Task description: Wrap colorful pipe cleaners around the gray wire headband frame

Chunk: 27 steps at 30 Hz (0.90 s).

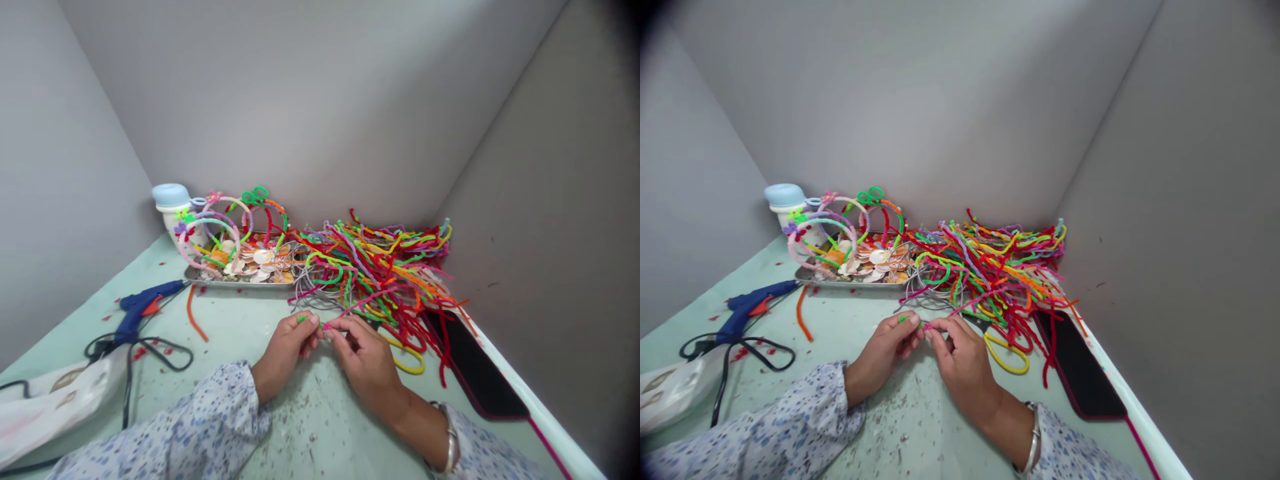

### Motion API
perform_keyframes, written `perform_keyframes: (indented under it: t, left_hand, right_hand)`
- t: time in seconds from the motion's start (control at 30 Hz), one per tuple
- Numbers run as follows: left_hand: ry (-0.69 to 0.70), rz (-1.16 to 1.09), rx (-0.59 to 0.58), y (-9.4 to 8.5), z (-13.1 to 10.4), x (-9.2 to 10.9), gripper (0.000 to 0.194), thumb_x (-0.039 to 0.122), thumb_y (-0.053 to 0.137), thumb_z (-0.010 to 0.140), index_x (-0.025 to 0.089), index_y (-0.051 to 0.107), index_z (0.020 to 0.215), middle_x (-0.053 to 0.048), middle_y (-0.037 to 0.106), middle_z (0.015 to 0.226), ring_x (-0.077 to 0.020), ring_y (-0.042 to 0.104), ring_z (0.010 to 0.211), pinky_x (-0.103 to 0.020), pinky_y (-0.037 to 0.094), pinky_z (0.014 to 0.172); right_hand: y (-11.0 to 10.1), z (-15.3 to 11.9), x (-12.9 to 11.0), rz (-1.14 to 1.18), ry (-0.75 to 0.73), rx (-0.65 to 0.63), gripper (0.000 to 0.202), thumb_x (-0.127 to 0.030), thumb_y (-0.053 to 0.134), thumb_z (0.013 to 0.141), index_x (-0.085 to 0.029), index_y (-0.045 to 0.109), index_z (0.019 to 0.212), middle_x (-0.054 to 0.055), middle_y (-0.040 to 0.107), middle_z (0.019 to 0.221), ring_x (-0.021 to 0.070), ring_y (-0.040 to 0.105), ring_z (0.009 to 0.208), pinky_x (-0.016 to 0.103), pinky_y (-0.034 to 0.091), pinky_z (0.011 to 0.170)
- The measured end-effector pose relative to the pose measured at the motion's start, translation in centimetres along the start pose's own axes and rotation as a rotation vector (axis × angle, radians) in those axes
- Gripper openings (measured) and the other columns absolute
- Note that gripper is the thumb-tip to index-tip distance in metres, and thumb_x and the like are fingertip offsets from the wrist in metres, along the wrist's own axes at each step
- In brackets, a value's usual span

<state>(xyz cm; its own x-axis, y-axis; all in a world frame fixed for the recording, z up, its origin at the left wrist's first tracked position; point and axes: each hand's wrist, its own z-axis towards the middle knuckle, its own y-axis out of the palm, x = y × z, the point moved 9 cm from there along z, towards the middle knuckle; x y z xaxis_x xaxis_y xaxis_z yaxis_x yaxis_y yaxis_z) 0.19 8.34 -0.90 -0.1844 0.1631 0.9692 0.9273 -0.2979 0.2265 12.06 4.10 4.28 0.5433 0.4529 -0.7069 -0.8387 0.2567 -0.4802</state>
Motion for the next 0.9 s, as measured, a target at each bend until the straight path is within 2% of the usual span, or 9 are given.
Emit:
perform_keyframes:
  t: [0.1,0.27,0.43,0.67,0.9]
  left_hand:
    - [0.001,0.005,-0.006,0.1,0.0,0.0,0.032,0.041,0.060,0.081,0.014,0.058,0.064,0.003,0.049,0.054,-0.0065,0.037,0.044,-0.020,0.026,0.042]
    - [-0.002,0.011,-0.007,0.1,0.0,0.0,0.033,0.042,0.060,0.080,0.014,0.057,0.063,0.003,0.048,0.052,-0.0064,0.037,0.043,-0.020,0.026,0.042]
    - [0.000,0.014,-0.010,0.1,0.0,-0.1,0.033,0.043,0.061,0.080,0.014,0.057,0.063,0.004,0.047,0.052,-0.0065,0.037,0.043,-0.020,0.026,0.042]
    - [0.015,-0.002,-0.013,0.1,0.0,0.0,0.032,0.041,0.060,0.080,0.015,0.057,0.063,0.004,0.048,0.053,-0.0067,0.037,0.043,-0.020,0.026,0.042]
    - [0.011,-0.009,-0.002,0.1,-0.1,0.2,0.033,0.044,0.061,0.079,0.014,0.057,0.064,0.004,0.047,0.053,-0.0067,0.037,0.044,-0.020,0.027,0.042]
  right_hand:
    - [0.0,0.1,0.0,0.014,0.020,-0.017,0.011,-0.021,0.055,0.090,-0.021,0.066,0.090,0.003,0.067,0.084,0.0180,0.064,0.077,0.028,0.050,0.067]
    - [0.5,-0.1,0.9,0.084,0.115,-0.066,0.012,-0.024,0.053,0.091,-0.021,0.065,0.090,0.003,0.067,0.083,0.0162,0.064,0.066,0.024,0.048,0.051]
    - [1.1,-0.4,1.8,0.165,0.238,-0.099,0.014,-0.028,0.052,0.091,-0.021,0.064,0.089,0.000,0.065,0.068,0.0113,0.054,0.043,0.022,0.042,0.040]
    - [1.9,-0.6,3.2,0.344,0.391,-0.133,0.019,-0.038,0.057,0.088,-0.020,0.064,0.085,-0.002,0.062,0.060,0.0094,0.045,0.039,0.020,0.036,0.036]
    - [1.6,-0.5,3.1,0.344,0.335,-0.053,0.018,-0.037,0.060,0.086,-0.020,0.063,0.088,-0.001,0.062,0.065,0.0106,0.051,0.043,0.021,0.041,0.039]
